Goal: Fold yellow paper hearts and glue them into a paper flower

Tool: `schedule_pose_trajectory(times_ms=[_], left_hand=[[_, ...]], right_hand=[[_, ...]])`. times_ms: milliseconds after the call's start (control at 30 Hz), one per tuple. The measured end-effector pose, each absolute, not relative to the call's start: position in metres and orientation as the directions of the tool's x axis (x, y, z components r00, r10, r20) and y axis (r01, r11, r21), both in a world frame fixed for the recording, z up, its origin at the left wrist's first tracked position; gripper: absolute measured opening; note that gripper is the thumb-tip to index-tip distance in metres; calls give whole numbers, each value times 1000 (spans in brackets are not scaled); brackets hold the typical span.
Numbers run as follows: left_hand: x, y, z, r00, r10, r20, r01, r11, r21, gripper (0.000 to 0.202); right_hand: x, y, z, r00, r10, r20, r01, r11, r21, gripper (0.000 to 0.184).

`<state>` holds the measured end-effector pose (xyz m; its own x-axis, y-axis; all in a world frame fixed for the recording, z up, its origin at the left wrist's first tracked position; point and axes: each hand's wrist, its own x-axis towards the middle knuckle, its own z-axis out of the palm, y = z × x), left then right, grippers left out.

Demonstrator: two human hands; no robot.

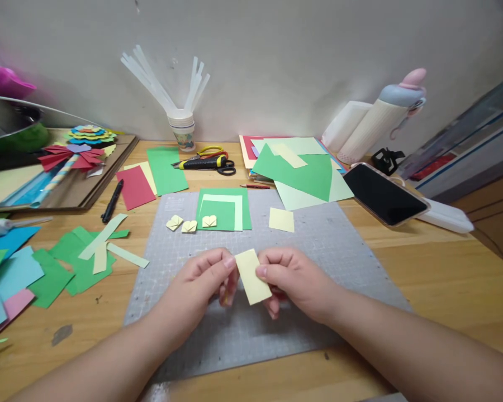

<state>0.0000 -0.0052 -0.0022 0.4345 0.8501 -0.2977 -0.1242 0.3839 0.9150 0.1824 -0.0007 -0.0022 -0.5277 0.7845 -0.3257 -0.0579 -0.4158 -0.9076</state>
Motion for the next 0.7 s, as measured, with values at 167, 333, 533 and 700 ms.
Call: schedule_pose_trajectory(times_ms=[167,333,533,700], left_hand=[[-2,-7,0,411,879,-243,24,256,966,37],[-4,-9,0,427,876,-222,-23,256,966,35],[-3,-14,-2,387,898,-209,-19,234,972,35],[-3,-12,0,389,888,-246,-33,280,959,36]], right_hand=[[180,-2,-1,-576,747,-331,-104,-469,-877,27],[179,-5,-3,-598,728,-336,-111,-490,-865,28],[178,-6,-5,-623,697,-355,-127,-538,-834,31],[178,-6,-3,-639,699,-320,-105,-492,-864,30]])
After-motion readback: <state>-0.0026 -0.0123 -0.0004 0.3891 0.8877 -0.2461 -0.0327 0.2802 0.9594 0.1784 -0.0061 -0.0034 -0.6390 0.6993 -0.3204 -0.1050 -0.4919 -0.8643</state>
